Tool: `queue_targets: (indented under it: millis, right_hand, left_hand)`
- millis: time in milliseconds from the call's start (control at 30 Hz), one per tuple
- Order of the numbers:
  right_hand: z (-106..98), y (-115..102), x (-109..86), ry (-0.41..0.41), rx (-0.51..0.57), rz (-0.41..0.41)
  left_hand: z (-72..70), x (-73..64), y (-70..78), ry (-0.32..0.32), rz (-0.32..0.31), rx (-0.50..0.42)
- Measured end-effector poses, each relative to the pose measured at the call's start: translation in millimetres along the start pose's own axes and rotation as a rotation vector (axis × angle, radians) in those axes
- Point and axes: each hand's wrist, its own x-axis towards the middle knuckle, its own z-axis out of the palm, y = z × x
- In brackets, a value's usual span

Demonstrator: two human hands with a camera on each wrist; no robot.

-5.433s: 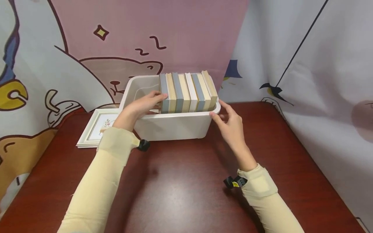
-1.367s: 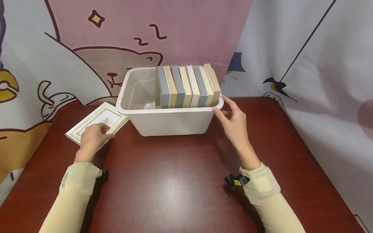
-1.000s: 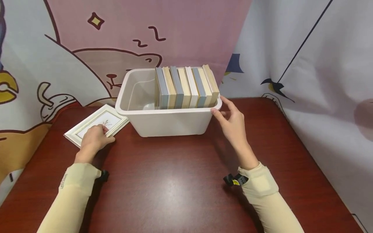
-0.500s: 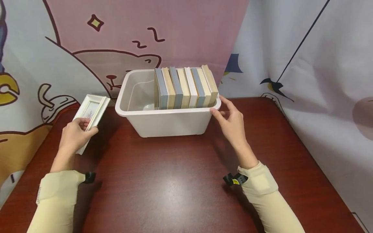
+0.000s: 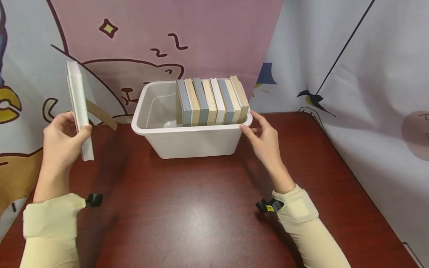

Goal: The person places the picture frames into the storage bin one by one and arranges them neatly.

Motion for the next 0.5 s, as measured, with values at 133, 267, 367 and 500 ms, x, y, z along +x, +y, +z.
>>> queue_targets:
  millis: [133, 267, 367, 500]
  right_hand:
    - [-2, -1, -0.5, 0.001, -0.001, -0.001]
    - [-3, -1, -1.3, -0.004, 0.006, 0.003]
    - [-3, -2, -2.0, -0.004, 0.015, 0.005]
    - [-1, -3, -3.3, -0.007, 0.021, 0.004]
  left_hand:
    - [5.0, 1.4, 23.2, 0.027, 0.11, -0.215]
    - [17.4, 4.0, 47.3, 0.0, 0.196, -0.488]
    - [28.9, 6.8, 62.5, -0.046, 0.256, -0.571]
    - [45.4, 9.6, 75.4, -0.104, 0.294, -0.44]
